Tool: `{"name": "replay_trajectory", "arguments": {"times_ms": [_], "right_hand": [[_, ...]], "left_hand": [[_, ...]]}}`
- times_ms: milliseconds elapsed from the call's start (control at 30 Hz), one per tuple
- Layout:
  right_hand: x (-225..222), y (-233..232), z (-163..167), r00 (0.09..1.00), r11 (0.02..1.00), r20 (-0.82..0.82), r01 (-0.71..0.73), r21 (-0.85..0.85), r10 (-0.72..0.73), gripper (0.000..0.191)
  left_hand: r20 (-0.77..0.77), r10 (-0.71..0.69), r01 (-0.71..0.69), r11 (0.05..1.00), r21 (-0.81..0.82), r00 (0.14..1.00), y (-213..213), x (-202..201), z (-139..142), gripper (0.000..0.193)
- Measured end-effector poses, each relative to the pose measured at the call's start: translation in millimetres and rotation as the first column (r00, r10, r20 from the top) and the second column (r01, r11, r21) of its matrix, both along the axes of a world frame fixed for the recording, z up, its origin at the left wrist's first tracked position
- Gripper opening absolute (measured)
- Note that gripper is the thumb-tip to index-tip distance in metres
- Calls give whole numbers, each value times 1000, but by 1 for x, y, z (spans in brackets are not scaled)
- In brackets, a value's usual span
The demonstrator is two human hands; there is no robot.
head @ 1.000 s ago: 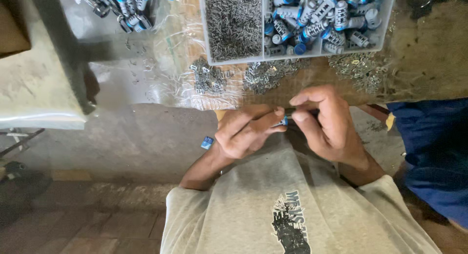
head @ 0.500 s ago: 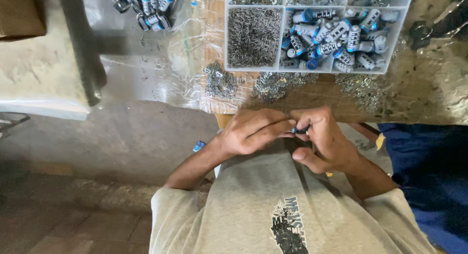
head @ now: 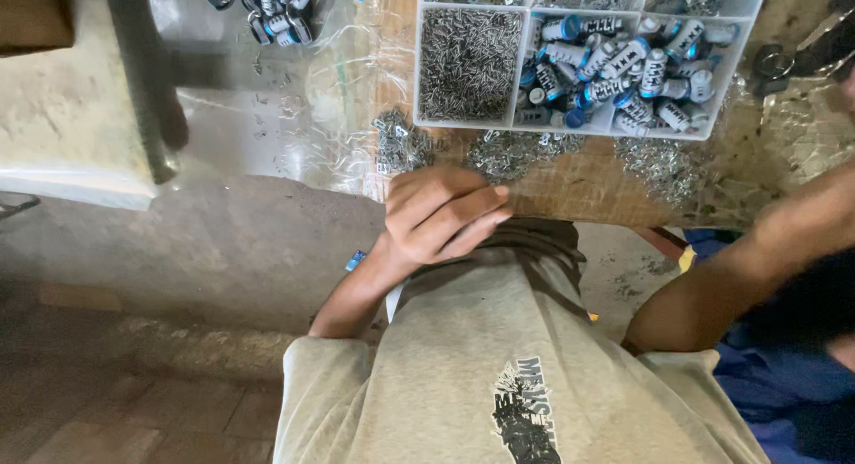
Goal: The person stands at a workbench fitting small blue and gray plastic parts together by hand, pressing pieces into each other and setting completed assemblies on the bench among piles of similar parts. They pick new parts from the bench and trays and repeat the fitting process throughout the clip.
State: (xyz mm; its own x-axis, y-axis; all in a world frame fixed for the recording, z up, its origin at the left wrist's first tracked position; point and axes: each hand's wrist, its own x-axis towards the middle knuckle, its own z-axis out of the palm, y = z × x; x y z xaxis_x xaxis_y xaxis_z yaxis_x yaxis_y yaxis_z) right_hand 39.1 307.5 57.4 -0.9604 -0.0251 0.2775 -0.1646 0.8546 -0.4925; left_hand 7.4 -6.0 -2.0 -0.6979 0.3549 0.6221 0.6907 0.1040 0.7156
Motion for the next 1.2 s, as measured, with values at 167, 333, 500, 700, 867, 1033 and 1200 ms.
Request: {"name": "replay_trajectory", "arguments": {"times_ms": [167,333,500,700,867,1033,1200], "right_hand": [[42,31,-29,981,929,78,139,344,-176,25],[81,43,-31,968,963,135,183,199,-212,20],[90,42,-21,963,974,147,222,33,-225,20],[44,5,-17,999,1000,-45,21,-10,-22,21],[-19,-51,2,971,975,-107,-205,89,214,18],[-62,-112,7,948,898,-9,-297,326,317,23],[-74,-137,-9,933,826,8,-324,461,361,18]], "left_hand": [[39,12,-6,990,-142,999,11,-13,7,24],[56,125,-97,930,-355,991,36,-29,19,25],[24,215,-160,792,-589,976,56,-40,31,22],[-68,159,-164,739,-653,985,58,-55,42,11],[186,74,-42,984,-171,980,24,-54,58,16],[610,5,-218,936,276,792,-10,-37,44,11],[671,60,-391,849,355,739,-26,-32,13,14]]}}
